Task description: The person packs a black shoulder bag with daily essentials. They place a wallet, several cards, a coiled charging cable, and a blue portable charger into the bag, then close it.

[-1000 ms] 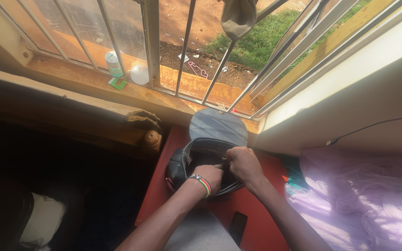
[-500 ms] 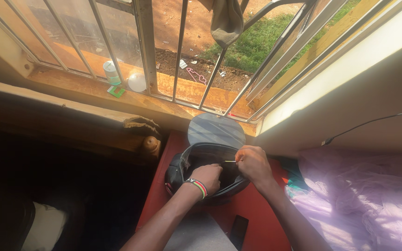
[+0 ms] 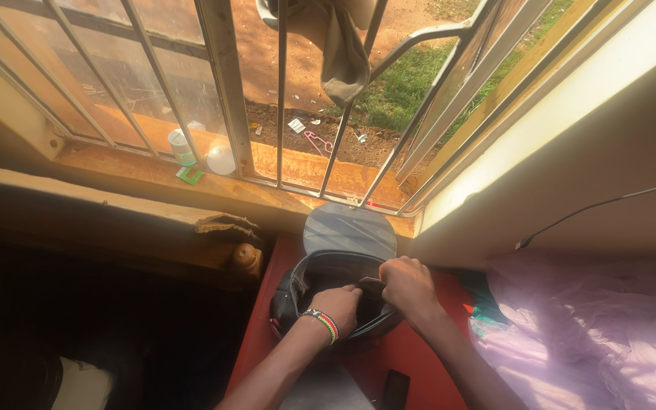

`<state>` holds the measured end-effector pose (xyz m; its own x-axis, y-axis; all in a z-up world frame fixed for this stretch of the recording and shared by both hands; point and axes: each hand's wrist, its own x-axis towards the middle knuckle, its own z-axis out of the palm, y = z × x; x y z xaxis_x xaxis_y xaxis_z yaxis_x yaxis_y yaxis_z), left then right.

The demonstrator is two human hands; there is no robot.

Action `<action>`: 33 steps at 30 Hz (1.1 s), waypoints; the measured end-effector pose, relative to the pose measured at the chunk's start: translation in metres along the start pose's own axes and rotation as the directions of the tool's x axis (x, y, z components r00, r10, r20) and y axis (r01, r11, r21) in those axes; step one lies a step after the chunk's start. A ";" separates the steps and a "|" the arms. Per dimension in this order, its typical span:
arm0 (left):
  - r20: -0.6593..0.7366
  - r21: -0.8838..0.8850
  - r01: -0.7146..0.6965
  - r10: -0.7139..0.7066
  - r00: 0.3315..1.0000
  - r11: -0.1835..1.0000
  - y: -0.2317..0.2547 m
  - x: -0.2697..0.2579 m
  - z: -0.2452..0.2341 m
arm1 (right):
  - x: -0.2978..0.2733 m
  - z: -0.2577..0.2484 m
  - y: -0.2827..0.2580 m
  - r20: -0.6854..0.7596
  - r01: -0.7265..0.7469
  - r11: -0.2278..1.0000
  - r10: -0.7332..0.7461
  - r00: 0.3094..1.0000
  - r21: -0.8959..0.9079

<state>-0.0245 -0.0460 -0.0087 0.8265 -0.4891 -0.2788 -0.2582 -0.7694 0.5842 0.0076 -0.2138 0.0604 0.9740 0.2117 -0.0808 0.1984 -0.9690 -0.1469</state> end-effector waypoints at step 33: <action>0.140 0.099 0.143 -0.156 0.978 0.985 -0.030 0.050 0.056 | 0.019 0.097 0.009 0.068 0.237 0.970 -0.234 0.970 -0.046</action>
<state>-0.0030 -0.0700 -0.0829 0.7782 -0.4155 -0.4710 -0.1854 -0.8685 0.4597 0.0171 -0.2059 -0.0378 0.8909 0.4404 -0.1107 0.4286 -0.8960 -0.1159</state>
